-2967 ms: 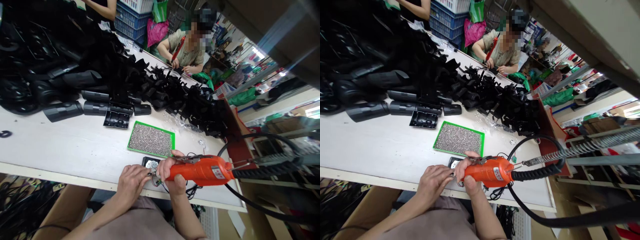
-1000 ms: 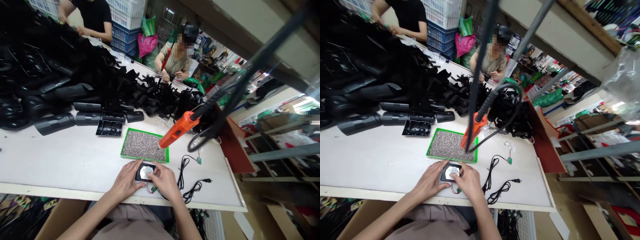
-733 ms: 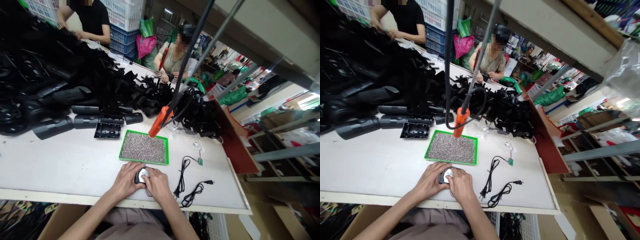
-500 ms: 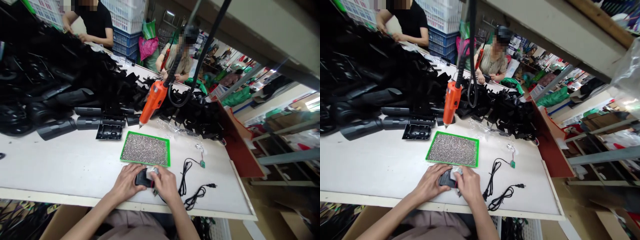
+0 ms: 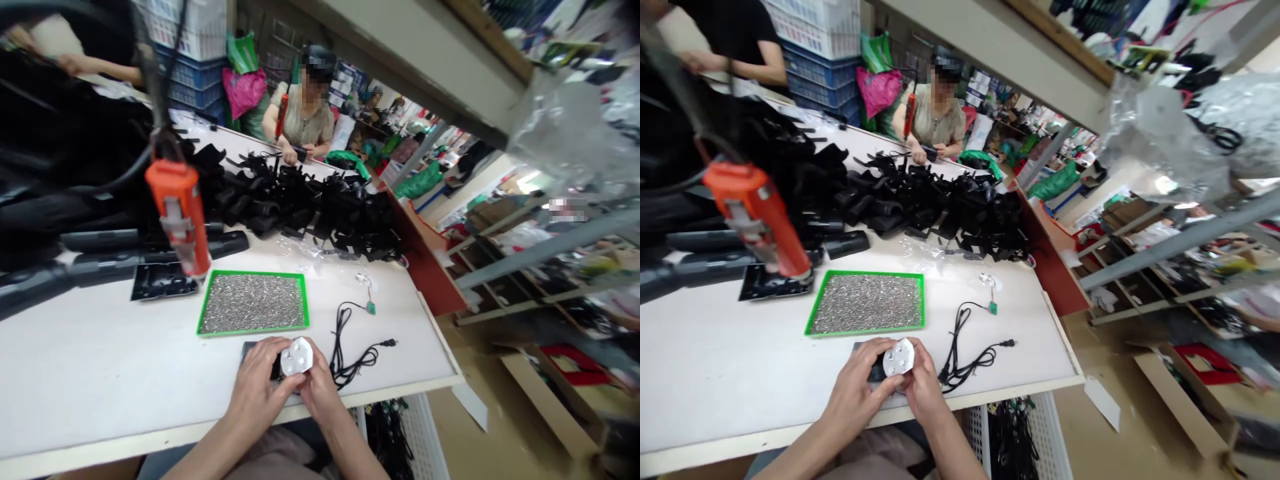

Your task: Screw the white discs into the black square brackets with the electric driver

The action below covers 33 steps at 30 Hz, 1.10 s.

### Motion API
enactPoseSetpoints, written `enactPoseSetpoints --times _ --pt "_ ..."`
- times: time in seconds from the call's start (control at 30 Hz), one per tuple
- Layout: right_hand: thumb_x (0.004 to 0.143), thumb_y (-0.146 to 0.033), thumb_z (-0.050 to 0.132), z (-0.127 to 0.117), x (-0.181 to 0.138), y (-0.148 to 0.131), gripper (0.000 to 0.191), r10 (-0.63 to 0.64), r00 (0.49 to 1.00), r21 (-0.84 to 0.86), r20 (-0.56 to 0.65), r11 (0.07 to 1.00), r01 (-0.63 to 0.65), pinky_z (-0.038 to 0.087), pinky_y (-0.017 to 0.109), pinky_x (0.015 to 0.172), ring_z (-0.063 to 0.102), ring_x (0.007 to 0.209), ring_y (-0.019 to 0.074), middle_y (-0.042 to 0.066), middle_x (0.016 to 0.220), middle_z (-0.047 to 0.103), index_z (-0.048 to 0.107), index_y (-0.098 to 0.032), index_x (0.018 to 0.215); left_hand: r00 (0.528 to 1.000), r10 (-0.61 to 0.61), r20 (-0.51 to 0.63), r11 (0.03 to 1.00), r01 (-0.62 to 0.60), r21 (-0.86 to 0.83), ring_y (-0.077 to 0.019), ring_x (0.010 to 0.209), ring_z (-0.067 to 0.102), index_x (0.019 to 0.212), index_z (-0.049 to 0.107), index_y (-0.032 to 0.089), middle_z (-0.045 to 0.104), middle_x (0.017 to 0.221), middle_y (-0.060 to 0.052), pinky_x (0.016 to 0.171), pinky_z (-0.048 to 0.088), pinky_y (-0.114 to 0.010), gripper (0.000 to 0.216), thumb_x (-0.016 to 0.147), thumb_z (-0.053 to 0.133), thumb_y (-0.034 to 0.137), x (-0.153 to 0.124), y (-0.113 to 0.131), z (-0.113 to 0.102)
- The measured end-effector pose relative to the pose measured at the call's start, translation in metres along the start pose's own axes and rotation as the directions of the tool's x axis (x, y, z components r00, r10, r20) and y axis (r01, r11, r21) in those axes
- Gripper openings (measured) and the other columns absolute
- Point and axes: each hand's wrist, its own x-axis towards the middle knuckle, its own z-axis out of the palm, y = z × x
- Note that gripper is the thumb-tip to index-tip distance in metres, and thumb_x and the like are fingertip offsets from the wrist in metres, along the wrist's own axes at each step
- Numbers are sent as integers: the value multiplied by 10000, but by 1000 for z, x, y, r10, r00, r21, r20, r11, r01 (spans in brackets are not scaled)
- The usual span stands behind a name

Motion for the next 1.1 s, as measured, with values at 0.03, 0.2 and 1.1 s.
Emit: enactPoseSetpoints --times 0.03,0.2,1.1 --pt "848 -560 536 -7 -5 -6 375 -38 999 -80 26 996 40 509 284 645 613 736 185 60 870 668 631 -225 986 999 -13 40 998 16 -58 -263 1050 622 1100 609 221 681 1103 -98 899 513 -418 333 821 612 401 -2 0 0" --pt "895 -223 433 -76 -23 -49 303 -180 968 -731 172 635 248 486 370 882 631 948 213 81 991 708 663 -210 1092 914 -231 334 810 371 -455 -273 1044 648 1241 548 245 677 1163 -97 898 521 -393 496 841 543 539 -24 -14 0" --pt "949 -301 453 25 -67 -65 292 -287 642 -470 711 485 737 391 255 539 511 542 143 -2 599 527 559 -205 695 521 -796 -309 306 -95 -947 -35 387 315 562 323 195 314 429 117 578 536 -235 569 744 664 612 -81 34 -214"
